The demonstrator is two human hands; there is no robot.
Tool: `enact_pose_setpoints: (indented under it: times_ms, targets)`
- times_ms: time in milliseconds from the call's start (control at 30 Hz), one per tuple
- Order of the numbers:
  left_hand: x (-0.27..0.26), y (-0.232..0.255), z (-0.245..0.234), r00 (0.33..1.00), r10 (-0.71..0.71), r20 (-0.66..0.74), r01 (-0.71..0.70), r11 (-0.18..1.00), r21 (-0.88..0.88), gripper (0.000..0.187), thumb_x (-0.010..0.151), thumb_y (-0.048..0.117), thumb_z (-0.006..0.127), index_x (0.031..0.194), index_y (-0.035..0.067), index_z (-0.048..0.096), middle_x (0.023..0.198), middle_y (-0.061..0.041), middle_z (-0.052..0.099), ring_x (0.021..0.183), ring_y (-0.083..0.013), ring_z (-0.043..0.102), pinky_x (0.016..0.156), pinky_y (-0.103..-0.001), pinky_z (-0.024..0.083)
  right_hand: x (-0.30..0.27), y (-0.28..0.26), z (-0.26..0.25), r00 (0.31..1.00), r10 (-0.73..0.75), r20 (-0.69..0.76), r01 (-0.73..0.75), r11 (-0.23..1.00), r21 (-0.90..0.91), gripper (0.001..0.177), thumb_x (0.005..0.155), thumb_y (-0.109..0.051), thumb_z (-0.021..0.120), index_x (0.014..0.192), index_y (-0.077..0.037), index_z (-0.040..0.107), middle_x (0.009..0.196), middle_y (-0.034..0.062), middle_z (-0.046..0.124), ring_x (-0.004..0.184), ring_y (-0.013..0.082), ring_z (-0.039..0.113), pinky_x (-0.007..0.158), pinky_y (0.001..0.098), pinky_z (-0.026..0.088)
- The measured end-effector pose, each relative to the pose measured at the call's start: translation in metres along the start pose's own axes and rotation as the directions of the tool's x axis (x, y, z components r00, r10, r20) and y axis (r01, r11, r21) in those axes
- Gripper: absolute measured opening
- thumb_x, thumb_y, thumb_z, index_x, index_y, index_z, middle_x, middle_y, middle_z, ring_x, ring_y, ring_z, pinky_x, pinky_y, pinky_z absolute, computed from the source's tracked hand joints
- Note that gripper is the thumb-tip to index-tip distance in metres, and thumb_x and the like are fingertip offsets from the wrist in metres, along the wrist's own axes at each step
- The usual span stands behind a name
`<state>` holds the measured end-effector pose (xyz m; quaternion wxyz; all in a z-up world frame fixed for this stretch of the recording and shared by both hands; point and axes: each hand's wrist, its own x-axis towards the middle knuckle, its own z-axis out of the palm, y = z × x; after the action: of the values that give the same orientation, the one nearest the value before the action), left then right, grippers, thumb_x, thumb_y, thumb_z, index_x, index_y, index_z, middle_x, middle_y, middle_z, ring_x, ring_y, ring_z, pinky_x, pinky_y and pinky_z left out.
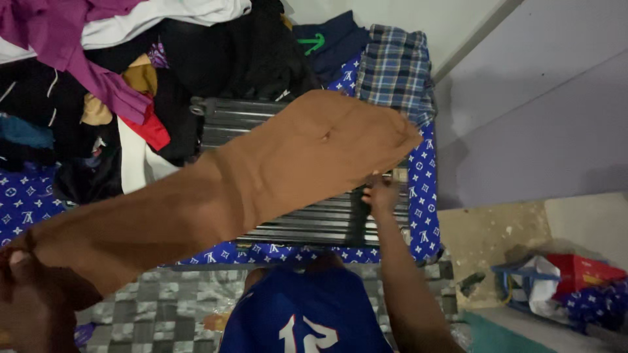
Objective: The person picks up a shirt, a pair of shorts, and a pair of pants from a pile, folds each item individually on a flat surface, and places each folded item into a closet shelf.
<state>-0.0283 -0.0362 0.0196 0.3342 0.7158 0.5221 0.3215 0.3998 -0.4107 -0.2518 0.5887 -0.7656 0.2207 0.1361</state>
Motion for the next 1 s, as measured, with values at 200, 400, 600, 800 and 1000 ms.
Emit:
enact_pose_setpoints:
  times_ms: [200,400,600,800,1000]
  targets:
    - [-0.006,-0.077,0.013,0.962,0.262,-0.078,-0.255,0.963,0.086,0.055,0.120,0.043,0.042,0.128,-0.010,0.056,0.097,-0.015,0.057,0.086,-0.0213,0.055,0.077,-0.036,0.046,0.075,-0.029,-0.009,0.951,-0.308,0.043,0.308,0.914,-0.266,0.042,0.101,-0.040,0.073,0.100,0.000,0.062,0.072,0.0113,0.066,0.049,0.0151,0.060,0.041,0.0311,0.048]
    - [-0.005,-0.171,-0.021,0.986,0.077,-0.151,-0.045,0.978,0.202,0.048,0.119,0.039,0.041,0.118,-0.007,0.055,0.092,-0.021,0.056,0.082,-0.0261,0.053,0.076,-0.039,0.044,0.142,-0.035,-0.060,0.964,-0.262,0.033,0.257,0.959,0.116,0.035,0.101,-0.043,0.069,0.098,-0.008,0.063,0.074,0.0029,0.063,0.055,0.0136,0.061,0.046,0.0297,0.054]
    - [-0.039,-0.163,-0.036,0.984,0.102,-0.146,-0.069,0.974,0.215,0.042,0.122,0.033,0.046,0.118,-0.007,0.056,0.103,-0.019,0.061,0.093,-0.0237,0.058,0.082,-0.038,0.047,0.142,-0.039,-0.088,0.794,-0.602,0.084,0.555,0.661,-0.505,0.029,0.097,-0.030,0.074,0.093,-0.004,0.065,0.083,0.0141,0.067,0.072,0.0274,0.064,0.066,0.0429,0.053]
    - [-0.038,-0.108,0.006,0.940,-0.330,-0.090,0.342,0.908,0.244,0.048,0.105,0.031,0.077,0.128,-0.008,0.059,0.104,-0.019,0.065,0.091,-0.0299,0.064,0.073,-0.045,0.051,0.117,-0.096,-0.011,0.477,-0.681,0.556,0.854,0.211,-0.475,0.039,0.093,-0.039,0.071,0.114,-0.007,0.074,0.100,0.0158,0.074,0.094,0.0351,0.069,0.085,0.0474,0.054]
    - [-0.053,-0.105,0.020,0.965,-0.259,-0.030,0.256,0.964,-0.071,0.045,0.101,0.027,0.073,0.133,-0.003,0.066,0.120,-0.011,0.070,0.106,-0.0228,0.066,0.088,-0.038,0.052,0.174,-0.107,0.013,0.366,-0.368,0.855,0.931,0.150,-0.334,0.036,0.095,-0.028,0.060,0.120,-0.005,0.072,0.107,0.0156,0.074,0.099,0.0314,0.069,0.086,0.0441,0.053]
